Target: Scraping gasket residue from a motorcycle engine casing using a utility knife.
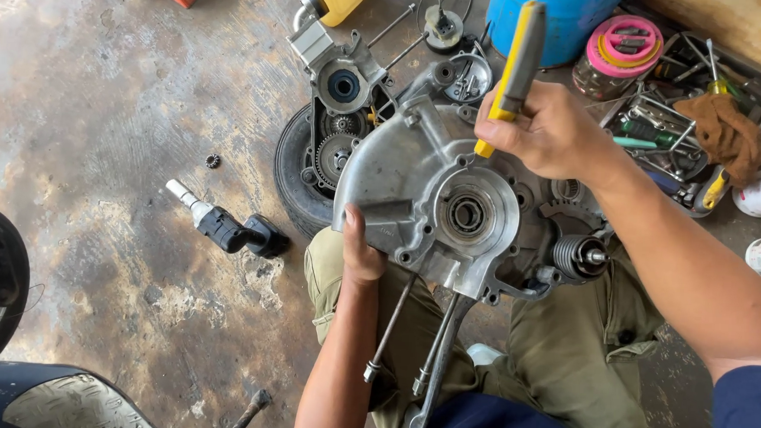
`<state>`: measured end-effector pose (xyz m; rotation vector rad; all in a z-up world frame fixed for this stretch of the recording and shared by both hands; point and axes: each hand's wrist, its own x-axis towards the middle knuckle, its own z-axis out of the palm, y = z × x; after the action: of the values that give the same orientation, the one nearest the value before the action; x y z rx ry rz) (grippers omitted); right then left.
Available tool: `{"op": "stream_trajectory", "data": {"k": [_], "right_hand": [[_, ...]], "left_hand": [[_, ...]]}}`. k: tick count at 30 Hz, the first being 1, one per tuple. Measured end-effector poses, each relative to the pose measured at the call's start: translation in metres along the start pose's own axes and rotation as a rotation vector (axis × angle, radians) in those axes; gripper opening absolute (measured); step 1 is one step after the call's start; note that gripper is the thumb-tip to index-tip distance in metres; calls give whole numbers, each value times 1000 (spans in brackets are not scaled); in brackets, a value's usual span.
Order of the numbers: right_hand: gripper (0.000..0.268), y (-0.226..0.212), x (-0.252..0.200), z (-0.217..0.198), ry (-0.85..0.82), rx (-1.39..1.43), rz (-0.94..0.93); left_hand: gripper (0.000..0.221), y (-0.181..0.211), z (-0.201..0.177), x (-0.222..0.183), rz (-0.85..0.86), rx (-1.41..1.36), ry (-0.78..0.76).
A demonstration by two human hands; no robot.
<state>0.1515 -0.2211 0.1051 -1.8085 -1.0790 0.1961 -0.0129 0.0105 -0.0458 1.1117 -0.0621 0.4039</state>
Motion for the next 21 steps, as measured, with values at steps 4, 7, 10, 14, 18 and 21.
{"op": "stream_trajectory", "data": {"k": [4, 7, 10, 14, 18, 21], "right_hand": [[15, -22, 12, 7, 4, 21, 99], [20, -24, 18, 11, -9, -29, 139], [24, -26, 22, 14, -1, -3, 194], [29, -29, 26, 15, -31, -95, 177], [25, -27, 28, 12, 0, -88, 167], [33, -22, 28, 20, -28, -82, 112]], "left_hand": [[61, 0, 3, 4, 0, -21, -35], [67, -11, -4, 1, -53, -34, -23], [61, -11, -3, 0, -68, -21, -10], [65, -5, 2, 4, -54, 17, -31], [66, -2, 4, 7, -20, 98, -50], [65, -3, 4, 6, -13, 65, -24]]}}
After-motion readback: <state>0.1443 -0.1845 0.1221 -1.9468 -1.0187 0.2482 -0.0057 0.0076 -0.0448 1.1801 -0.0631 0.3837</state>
